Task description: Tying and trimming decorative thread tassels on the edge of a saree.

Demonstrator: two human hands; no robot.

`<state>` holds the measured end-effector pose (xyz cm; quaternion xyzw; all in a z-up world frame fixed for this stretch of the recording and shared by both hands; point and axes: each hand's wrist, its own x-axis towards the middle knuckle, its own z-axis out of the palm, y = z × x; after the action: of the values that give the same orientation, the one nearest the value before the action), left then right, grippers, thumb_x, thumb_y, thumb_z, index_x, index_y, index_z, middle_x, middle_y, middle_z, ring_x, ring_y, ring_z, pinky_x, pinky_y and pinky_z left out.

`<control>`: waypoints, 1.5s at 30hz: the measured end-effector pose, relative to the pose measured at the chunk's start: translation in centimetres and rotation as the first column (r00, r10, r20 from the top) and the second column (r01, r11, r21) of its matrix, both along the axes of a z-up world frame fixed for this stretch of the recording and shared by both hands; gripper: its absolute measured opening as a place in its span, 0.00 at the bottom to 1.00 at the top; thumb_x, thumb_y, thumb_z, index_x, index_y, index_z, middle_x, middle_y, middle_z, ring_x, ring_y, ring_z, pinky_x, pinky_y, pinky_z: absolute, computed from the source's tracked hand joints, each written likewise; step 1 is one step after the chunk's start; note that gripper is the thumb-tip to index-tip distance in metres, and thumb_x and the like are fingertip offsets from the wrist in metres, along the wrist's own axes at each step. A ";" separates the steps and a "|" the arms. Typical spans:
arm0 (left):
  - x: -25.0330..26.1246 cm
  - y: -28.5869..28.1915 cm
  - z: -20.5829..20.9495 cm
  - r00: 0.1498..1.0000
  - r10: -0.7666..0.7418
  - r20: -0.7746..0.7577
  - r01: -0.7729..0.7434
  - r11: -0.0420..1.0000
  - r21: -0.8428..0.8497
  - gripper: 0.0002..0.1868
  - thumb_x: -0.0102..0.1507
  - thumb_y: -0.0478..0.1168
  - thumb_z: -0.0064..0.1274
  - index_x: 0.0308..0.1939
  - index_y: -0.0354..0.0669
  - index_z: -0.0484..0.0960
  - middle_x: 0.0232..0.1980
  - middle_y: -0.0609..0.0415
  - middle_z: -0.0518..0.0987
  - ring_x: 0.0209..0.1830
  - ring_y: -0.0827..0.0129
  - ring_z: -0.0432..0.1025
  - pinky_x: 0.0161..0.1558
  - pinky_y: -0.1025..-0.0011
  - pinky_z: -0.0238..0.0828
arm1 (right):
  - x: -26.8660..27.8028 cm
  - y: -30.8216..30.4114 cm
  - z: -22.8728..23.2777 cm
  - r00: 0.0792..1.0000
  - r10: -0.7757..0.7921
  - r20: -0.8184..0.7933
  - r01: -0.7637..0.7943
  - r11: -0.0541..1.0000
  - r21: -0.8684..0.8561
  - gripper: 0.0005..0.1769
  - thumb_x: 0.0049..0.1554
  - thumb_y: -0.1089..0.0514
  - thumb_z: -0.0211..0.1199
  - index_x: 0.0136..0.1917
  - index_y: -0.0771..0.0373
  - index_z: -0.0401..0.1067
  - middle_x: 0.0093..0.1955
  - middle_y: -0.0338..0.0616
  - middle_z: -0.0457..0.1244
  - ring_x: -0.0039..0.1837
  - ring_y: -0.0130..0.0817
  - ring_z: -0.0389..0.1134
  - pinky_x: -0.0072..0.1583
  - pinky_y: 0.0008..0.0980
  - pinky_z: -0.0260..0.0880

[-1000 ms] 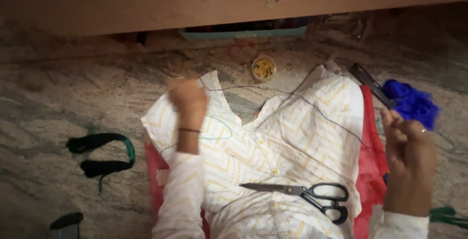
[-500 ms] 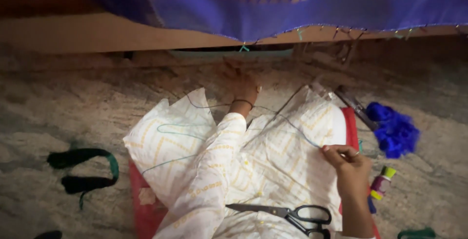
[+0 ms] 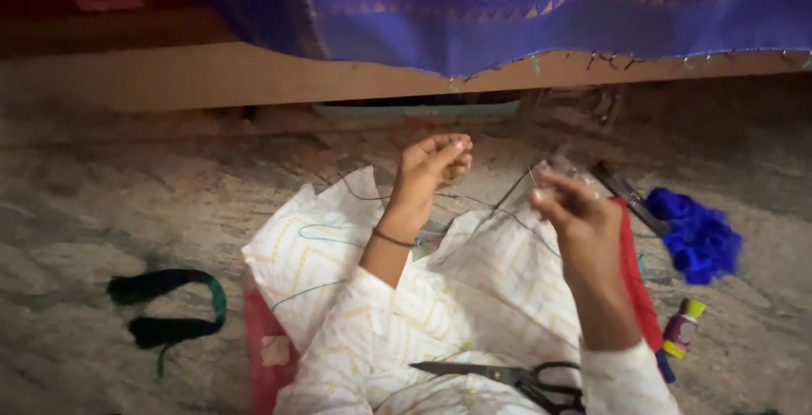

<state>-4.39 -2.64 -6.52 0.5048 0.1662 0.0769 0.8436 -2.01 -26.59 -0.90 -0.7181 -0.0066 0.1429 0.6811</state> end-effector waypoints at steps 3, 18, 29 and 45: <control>-2.8 -0.2 6.5 0.999 -0.024 0.047 0.031 0.988 -0.153 0.10 0.71 0.37 0.52 0.51 0.34 0.83 0.47 0.52 0.83 0.43 0.73 0.77 0.47 0.73 0.75 | -1.2 5.0 4.2 0.999 0.005 0.052 -0.013 0.988 0.156 0.12 0.57 0.69 0.68 0.55 0.68 0.78 0.48 0.47 0.70 0.49 0.29 0.70 0.52 0.25 0.70; -8.2 2.6 12.5 0.948 0.028 0.318 0.051 0.969 -0.240 0.10 0.73 0.37 0.52 0.52 0.32 0.82 0.52 0.49 0.82 0.52 0.70 0.76 0.59 0.69 0.72 | -6.2 12.2 11.6 0.922 0.080 0.380 -0.172 0.962 0.213 0.04 0.56 0.74 0.66 0.46 0.73 0.77 0.54 0.49 0.71 0.57 0.31 0.74 0.57 0.25 0.75; -8.5 3.0 12.6 0.947 0.006 0.320 0.067 0.974 -0.216 0.10 0.74 0.37 0.49 0.51 0.33 0.82 0.51 0.49 0.82 0.51 0.70 0.76 0.59 0.69 0.72 | -6.4 12.3 11.1 0.916 0.107 0.386 -0.205 0.953 0.224 0.05 0.56 0.74 0.65 0.48 0.75 0.77 0.55 0.51 0.71 0.56 0.30 0.73 0.57 0.24 0.74; -8.1 3.2 13.0 0.942 -0.040 0.332 0.102 0.980 -0.170 0.11 0.74 0.38 0.47 0.51 0.33 0.82 0.52 0.48 0.82 0.52 0.69 0.77 0.59 0.67 0.74 | -5.6 12.2 10.5 0.923 0.101 0.373 -0.186 0.962 0.200 0.05 0.54 0.74 0.66 0.46 0.73 0.77 0.52 0.50 0.71 0.53 0.28 0.73 0.56 0.25 0.76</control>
<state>-12.51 0.53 6.46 0.4104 0.0121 0.1133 0.9048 -7.65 -14.41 9.58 -0.6453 -0.2002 0.0574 0.7350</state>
